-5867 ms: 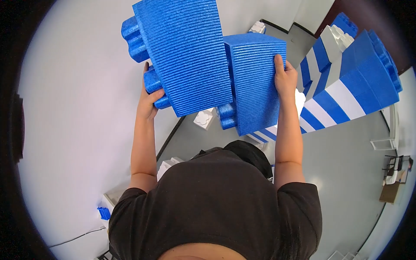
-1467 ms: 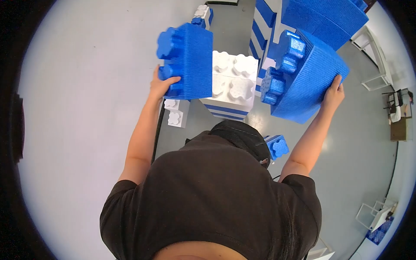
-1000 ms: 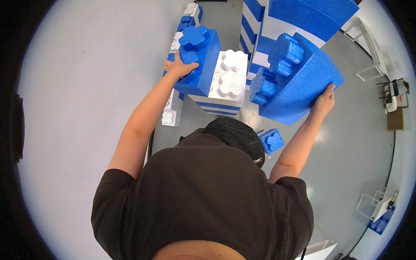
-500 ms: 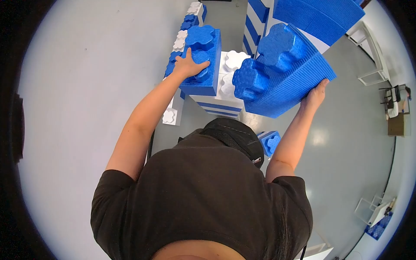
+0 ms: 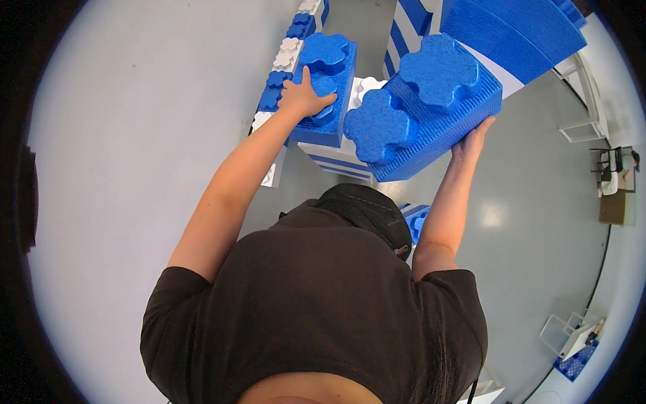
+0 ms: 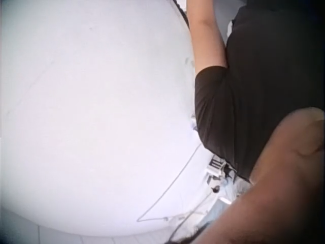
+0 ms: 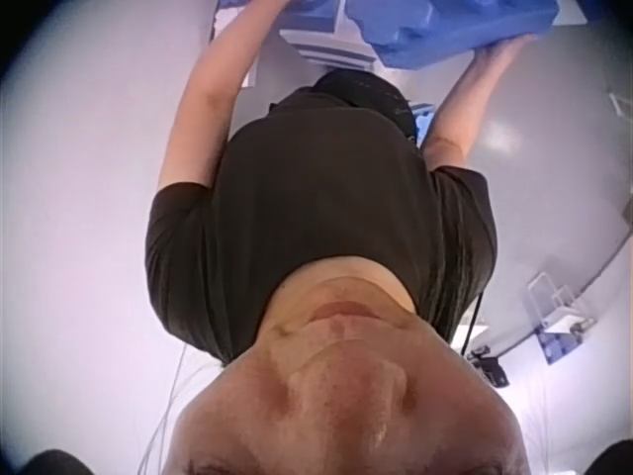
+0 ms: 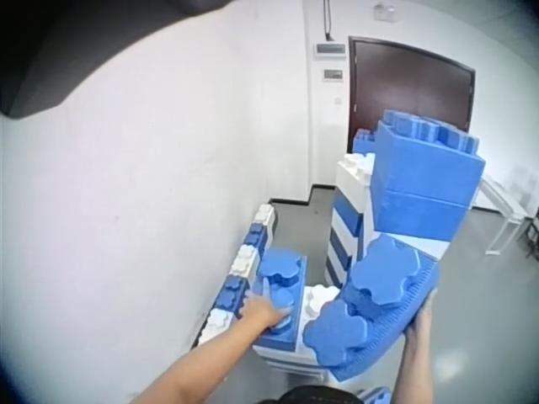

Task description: The recorder is stacking large white and blue foam blocks to build walls or pillars in a large open room.

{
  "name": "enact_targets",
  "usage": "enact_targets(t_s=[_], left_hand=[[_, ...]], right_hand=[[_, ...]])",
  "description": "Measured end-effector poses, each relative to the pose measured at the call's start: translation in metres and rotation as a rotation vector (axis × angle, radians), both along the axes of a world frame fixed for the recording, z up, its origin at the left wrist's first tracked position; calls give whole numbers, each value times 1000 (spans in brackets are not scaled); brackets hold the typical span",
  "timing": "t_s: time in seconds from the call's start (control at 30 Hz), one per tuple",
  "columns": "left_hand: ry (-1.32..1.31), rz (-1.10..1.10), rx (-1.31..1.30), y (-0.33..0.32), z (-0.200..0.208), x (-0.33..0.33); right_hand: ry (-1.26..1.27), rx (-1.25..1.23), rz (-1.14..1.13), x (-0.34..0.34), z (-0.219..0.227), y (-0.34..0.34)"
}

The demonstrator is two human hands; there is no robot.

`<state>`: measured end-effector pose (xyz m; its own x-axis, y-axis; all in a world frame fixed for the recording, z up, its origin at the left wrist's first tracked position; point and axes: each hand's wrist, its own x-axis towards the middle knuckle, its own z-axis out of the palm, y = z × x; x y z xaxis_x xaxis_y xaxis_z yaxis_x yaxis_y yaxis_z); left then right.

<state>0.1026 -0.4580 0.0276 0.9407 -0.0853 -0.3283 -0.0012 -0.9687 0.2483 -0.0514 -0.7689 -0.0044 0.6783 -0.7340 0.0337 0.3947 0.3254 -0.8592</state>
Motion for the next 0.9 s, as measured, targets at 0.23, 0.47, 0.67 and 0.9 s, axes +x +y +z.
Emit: enact_targets(t_s=[0.23,0.47,0.67,0.9], left_hand=[[-98,-14,-13,0,-9,-16],[-59,-66,-81,13,-17,-1],[-82,-111,-32,13,-28,-10],[-75,-116,-39,-3,-28,1]], right_hand=[[65,37,18,3,-3,0],[39,72,74,21,-19,-3],[-33,158,201,32,-27,10],[-7,216,182,26,-42,19]])
